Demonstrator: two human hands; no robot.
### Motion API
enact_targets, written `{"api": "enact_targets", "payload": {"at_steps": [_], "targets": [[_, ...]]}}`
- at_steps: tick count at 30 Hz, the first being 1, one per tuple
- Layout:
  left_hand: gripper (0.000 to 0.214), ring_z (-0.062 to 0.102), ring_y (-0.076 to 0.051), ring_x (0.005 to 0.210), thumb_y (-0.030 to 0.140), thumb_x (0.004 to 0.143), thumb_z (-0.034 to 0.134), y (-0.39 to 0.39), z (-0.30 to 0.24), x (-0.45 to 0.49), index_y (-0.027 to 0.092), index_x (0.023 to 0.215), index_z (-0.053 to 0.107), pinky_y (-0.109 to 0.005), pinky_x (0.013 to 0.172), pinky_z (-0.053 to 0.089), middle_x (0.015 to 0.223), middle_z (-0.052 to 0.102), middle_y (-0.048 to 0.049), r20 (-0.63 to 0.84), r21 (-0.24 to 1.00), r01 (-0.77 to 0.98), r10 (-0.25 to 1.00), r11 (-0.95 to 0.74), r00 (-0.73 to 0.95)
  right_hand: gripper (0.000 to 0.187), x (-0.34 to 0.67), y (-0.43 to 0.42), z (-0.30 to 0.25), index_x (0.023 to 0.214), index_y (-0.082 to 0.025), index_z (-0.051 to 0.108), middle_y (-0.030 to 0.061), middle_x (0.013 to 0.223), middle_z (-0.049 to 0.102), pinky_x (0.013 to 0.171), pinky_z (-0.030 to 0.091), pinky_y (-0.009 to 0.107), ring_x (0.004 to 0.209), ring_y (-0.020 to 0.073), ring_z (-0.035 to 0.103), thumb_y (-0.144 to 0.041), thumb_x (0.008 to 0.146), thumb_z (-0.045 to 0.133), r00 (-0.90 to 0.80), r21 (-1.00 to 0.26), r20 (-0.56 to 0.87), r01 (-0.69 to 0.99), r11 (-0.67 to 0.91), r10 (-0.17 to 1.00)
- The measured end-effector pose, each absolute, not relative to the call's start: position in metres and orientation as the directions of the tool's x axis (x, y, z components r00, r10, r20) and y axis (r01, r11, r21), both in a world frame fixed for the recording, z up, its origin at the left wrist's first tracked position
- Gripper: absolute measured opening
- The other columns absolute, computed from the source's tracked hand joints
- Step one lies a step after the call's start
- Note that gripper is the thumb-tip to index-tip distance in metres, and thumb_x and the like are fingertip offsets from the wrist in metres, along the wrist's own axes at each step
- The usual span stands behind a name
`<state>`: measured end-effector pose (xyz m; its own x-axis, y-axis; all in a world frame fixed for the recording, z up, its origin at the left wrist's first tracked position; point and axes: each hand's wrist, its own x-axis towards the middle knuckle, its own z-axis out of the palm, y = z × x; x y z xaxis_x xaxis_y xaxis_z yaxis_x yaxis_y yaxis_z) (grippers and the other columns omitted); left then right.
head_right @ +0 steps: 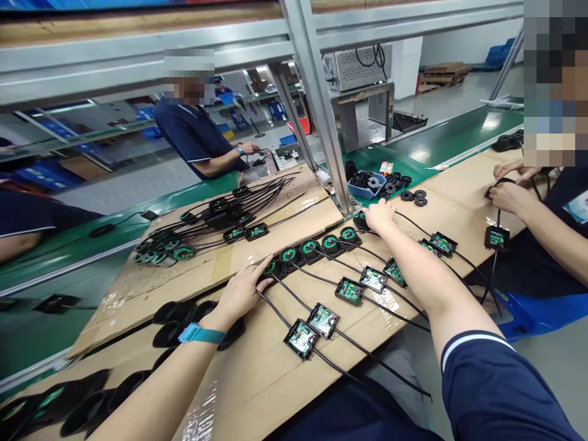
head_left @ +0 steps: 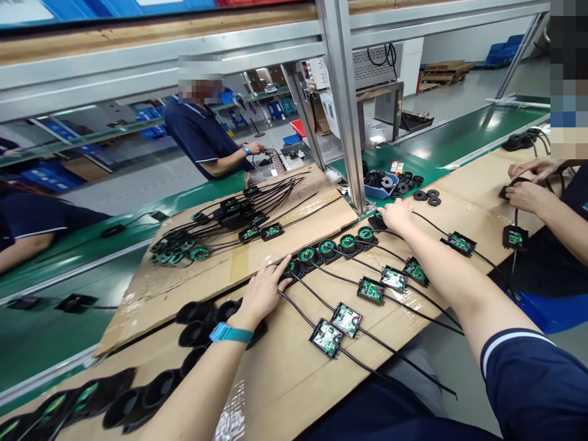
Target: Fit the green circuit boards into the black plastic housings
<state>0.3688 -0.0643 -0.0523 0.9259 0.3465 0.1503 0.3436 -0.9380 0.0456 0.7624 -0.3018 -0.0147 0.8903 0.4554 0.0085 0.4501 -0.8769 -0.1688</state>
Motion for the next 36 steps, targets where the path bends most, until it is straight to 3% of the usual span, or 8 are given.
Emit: {"api": "enact_targets", "payload": {"at_steps": [4,11,17,21,26,31,36], "targets": [[0.064,0.042,-0.033,0.144,0.046,0.101,0.044,-0.065,-0.052,0.369,0.030,0.160,0.028,-0.051,0.113,0.043,0.143,0.056,-0.0116,0.140,0.039,0.357,0.359,-0.933,0.923,0.066,0.766,-0.314,-0.014,0.125,-0.018,0.073,0.0206,0.133,0.055,0.105,0.034,0.055,0.129,0.0400,0.044,-0.057,0.105,0.024,0.885,-0.171,0.032,0.463,-0.869,0.465],[0.064,0.047,-0.033,0.139,0.045,0.101,0.044,-0.067,-0.050,0.370,0.030,0.161,0.026,-0.050,0.112,0.044,0.140,0.059,-0.0121,0.134,0.018,0.364,0.363,-0.931,0.922,0.098,0.747,-0.308,-0.016,0.121,-0.010,0.074,0.0279,0.148,0.043,0.111,0.022,0.069,0.135,0.0472,0.037,-0.089,0.087,0.026,0.857,-0.143,0.010,0.511,-0.848,0.515],[0.065,0.046,-0.033,0.140,0.045,0.102,0.043,-0.069,-0.048,0.370,0.028,0.161,0.027,-0.050,0.111,0.045,0.139,0.059,-0.0132,0.119,0.006,0.376,0.374,-0.927,0.920,0.101,0.745,-0.305,-0.022,0.126,-0.011,0.073,0.0249,0.162,0.026,0.115,0.009,0.072,0.148,0.0525,0.016,-0.092,0.083,0.031,0.851,-0.163,0.017,0.520,-0.839,0.524],[0.065,0.047,-0.033,0.139,0.046,0.102,0.043,-0.068,-0.049,0.371,0.027,0.161,0.027,-0.050,0.112,0.044,0.137,0.060,-0.0132,0.127,0.012,0.371,0.370,-0.928,0.920,0.091,0.744,-0.301,-0.023,0.124,-0.009,0.073,0.0259,0.162,0.027,0.115,0.007,0.072,0.147,0.0541,0.017,-0.085,0.082,0.044,0.858,-0.163,0.022,0.509,-0.845,0.513],[0.064,0.051,-0.033,0.134,0.047,0.102,0.041,-0.069,-0.047,0.371,0.027,0.162,0.027,-0.050,0.109,0.047,0.132,0.063,-0.0135,0.106,0.006,0.394,0.392,-0.919,0.914,0.072,0.749,-0.303,-0.026,0.119,-0.007,0.075,0.0254,0.155,0.039,0.115,0.011,0.069,0.143,0.0513,0.025,-0.067,0.086,0.050,0.882,-0.154,0.087,0.471,-0.869,0.463],[0.064,0.044,-0.033,0.142,0.046,0.102,0.043,-0.069,-0.048,0.370,0.029,0.162,0.027,-0.051,0.112,0.044,0.139,0.059,-0.0126,0.131,0.013,0.377,0.375,-0.926,0.918,0.070,0.768,-0.317,-0.026,0.119,-0.006,0.073,0.0268,0.147,0.045,0.113,0.020,0.066,0.135,0.0466,0.033,-0.065,0.085,0.052,0.891,-0.135,0.117,0.452,-0.882,0.438],[0.065,0.049,-0.032,0.138,0.044,0.101,0.045,-0.068,-0.049,0.370,0.029,0.162,0.026,-0.049,0.111,0.046,0.140,0.059,-0.0126,0.123,0.022,0.384,0.384,-0.923,0.915,0.069,0.798,-0.330,-0.034,0.115,-0.005,0.072,0.0276,0.137,0.051,0.107,0.028,0.061,0.126,0.0435,0.038,-0.065,0.086,0.054,0.893,-0.095,0.172,0.435,-0.895,0.415]]}}
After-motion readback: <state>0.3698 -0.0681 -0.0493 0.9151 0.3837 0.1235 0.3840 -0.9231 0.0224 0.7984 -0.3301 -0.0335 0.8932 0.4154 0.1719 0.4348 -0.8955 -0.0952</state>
